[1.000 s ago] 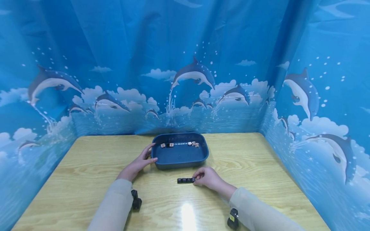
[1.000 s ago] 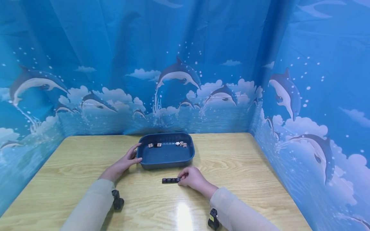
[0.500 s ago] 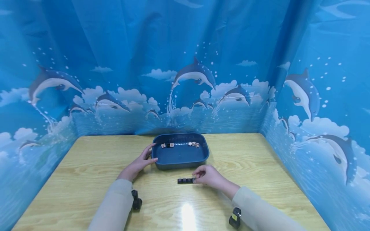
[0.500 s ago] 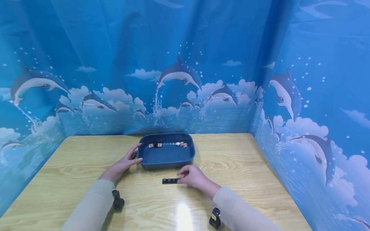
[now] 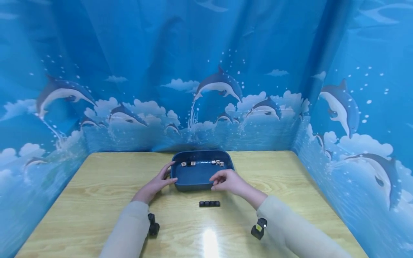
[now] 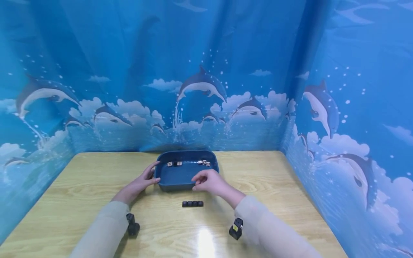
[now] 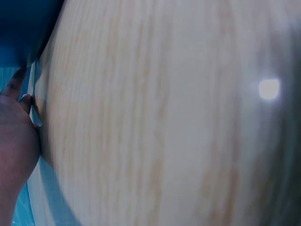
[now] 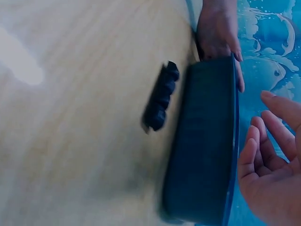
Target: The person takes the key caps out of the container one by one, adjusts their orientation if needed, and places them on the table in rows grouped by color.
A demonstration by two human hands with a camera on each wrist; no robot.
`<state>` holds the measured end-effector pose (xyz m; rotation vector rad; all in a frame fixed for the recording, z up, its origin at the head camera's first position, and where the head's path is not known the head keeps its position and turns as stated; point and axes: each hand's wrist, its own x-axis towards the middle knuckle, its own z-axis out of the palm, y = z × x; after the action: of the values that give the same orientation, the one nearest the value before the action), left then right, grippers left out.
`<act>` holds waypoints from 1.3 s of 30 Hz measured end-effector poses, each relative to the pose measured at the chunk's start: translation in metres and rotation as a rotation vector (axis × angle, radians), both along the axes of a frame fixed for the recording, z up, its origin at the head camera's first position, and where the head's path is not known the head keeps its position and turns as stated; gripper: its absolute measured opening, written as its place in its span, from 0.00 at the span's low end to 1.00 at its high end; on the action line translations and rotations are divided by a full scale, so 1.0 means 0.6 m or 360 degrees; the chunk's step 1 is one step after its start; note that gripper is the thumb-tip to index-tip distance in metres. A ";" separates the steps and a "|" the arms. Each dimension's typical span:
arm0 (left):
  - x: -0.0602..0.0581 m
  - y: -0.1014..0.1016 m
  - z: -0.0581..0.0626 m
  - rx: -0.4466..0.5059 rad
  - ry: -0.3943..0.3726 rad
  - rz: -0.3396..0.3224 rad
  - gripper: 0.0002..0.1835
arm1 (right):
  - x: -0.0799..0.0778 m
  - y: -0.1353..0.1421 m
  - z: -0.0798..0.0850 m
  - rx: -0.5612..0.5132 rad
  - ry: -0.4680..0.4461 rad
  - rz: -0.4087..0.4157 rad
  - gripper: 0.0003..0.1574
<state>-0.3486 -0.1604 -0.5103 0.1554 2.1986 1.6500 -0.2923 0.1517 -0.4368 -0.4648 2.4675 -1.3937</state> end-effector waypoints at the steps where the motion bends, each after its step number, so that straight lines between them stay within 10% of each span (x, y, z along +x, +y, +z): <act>1: 0.001 0.000 0.000 0.0002 0.0008 0.0000 0.44 | -0.006 -0.001 0.003 -0.0004 0.0005 0.0019 0.17; 16: 0.003 0.002 -0.008 0.0044 0.0009 0.0032 0.43 | -0.086 -0.046 0.042 0.0088 -0.0048 0.0213 0.18; 39: 0.003 0.003 -0.008 0.0009 -0.0001 0.0041 0.43 | -0.198 -0.111 0.025 0.0576 0.0119 0.0616 0.22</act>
<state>-0.3467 -0.1587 -0.5149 0.1280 2.2043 1.6699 -0.4113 0.0851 -0.4217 -0.8610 2.4392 -0.7749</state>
